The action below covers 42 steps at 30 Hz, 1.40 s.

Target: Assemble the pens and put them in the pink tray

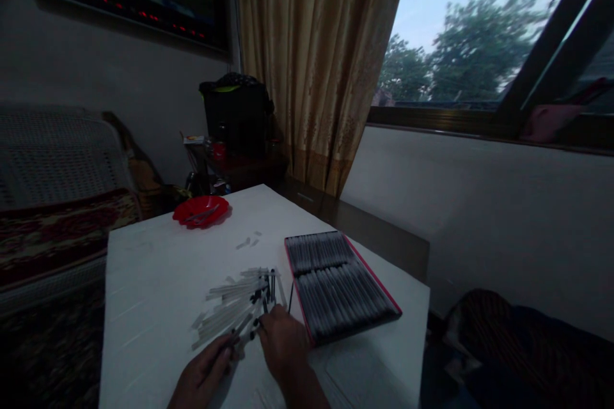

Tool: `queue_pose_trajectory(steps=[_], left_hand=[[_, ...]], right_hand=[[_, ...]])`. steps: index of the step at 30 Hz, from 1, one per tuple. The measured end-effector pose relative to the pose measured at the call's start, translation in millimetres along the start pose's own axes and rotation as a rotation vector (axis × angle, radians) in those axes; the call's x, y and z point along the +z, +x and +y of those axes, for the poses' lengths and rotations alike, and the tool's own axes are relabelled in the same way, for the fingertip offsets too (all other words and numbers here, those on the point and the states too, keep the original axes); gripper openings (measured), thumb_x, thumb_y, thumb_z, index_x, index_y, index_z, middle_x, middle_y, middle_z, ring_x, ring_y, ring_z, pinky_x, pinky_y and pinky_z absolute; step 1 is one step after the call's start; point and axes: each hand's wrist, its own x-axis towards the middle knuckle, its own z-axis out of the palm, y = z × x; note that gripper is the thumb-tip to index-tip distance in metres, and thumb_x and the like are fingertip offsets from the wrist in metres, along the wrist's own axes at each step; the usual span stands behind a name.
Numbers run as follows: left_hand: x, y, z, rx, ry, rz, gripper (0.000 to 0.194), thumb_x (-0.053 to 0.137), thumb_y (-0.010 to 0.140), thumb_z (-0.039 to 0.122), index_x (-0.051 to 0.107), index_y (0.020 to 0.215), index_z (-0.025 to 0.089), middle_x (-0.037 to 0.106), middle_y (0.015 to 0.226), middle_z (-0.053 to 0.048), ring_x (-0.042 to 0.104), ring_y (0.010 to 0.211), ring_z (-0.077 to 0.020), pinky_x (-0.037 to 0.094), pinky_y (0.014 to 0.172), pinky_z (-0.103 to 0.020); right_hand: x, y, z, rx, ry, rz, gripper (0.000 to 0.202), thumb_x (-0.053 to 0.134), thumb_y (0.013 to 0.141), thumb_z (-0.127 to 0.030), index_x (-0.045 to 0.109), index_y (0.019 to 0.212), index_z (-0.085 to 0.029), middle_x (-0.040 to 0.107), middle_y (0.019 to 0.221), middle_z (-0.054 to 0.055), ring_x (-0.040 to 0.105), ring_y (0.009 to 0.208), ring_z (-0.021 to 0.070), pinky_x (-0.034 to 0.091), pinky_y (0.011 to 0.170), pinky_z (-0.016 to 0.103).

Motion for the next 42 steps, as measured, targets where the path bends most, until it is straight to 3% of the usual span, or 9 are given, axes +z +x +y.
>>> queue_pose_trajectory(steps=[4,8,11,14,26,33,38,42], left_hand=[[-1.4,1,-1,0.036,0.005,-0.002,0.042,0.068,0.067,0.057,0.076,0.095,0.027,0.076,0.094,-0.01,0.068,0.084,-0.0267,0.054,0.082,-0.034],[-1.8,1,2,0.029,0.04,-0.043,0.039,0.069,0.068,0.053,0.076,0.098,0.03,0.073,0.11,-0.009,0.063,0.107,-0.0305,0.045,0.098,-0.038],[-1.4,1,4,0.026,0.056,-0.055,0.039,0.072,0.064,0.052,0.076,0.096,0.031,0.073,0.108,-0.009,0.063,0.106,-0.0307,0.048,0.095,-0.036],[-1.0,0,5,0.039,0.106,-0.073,0.04,0.069,0.066,0.054,0.075,0.099,0.032,0.074,0.106,-0.008,0.064,0.103,-0.0295,0.049,0.092,-0.034],[-1.9,-1,-5,0.084,0.272,-0.113,0.036,0.058,0.076,0.054,0.072,0.105,0.037,0.073,0.11,-0.005,0.063,0.106,-0.0286,0.046,0.096,-0.035],[-2.4,0,-5,0.091,0.348,-0.148,0.038,0.056,0.076,0.056,0.072,0.104,0.036,0.073,0.11,-0.005,0.063,0.106,-0.0304,0.047,0.097,-0.038],[-4.5,0,-10,0.273,0.477,-0.158,0.032,0.054,0.081,0.051,0.073,0.102,0.036,0.076,0.102,-0.002,0.07,0.094,-0.0232,0.054,0.086,-0.03],[-5.0,-1,-13,0.486,0.574,-0.117,0.03,0.053,0.084,0.049,0.074,0.099,0.034,0.078,0.093,0.001,0.073,0.083,-0.017,0.057,0.075,-0.022]], right_hand=[[6,-2,3,0.064,0.132,0.068,0.025,0.044,0.087,-0.014,0.067,0.089,-0.022,0.067,0.093,0.006,0.065,0.082,0.0166,0.045,0.072,0.023],[4,-9,9,0.139,0.629,0.17,0.025,0.043,0.089,-0.028,0.066,0.091,-0.019,0.067,0.077,0.004,0.062,0.069,0.0164,0.046,0.065,0.024],[-4,-12,9,0.165,0.968,0.193,0.023,0.054,0.083,-0.036,0.066,0.092,-0.018,0.065,0.073,0.003,0.059,0.061,0.0154,0.047,0.058,0.024],[-14,-13,6,0.143,1.097,0.149,0.02,0.061,0.077,-0.033,0.067,0.086,-0.017,0.064,0.07,0.001,0.059,0.062,0.0151,0.046,0.057,0.023],[-31,-14,9,-0.055,0.808,0.135,0.019,0.055,0.078,-0.016,0.071,0.088,-0.019,0.069,0.085,0.006,0.065,0.082,0.0187,0.048,0.076,0.028],[-50,-14,12,-0.18,0.65,0.017,0.019,0.056,0.082,-0.016,0.074,0.087,-0.021,0.071,0.083,0.004,0.066,0.082,0.0176,0.047,0.076,0.026],[-48,-18,19,-0.165,0.535,-0.021,0.015,0.059,0.084,-0.021,0.073,0.084,-0.021,0.073,0.079,0.002,0.067,0.076,0.0158,0.045,0.071,0.023],[-34,-19,22,-0.165,0.318,-0.012,0.02,0.057,0.084,-0.023,0.069,0.069,-0.017,0.07,0.067,0.003,0.064,0.065,0.0152,0.039,0.06,0.022]])
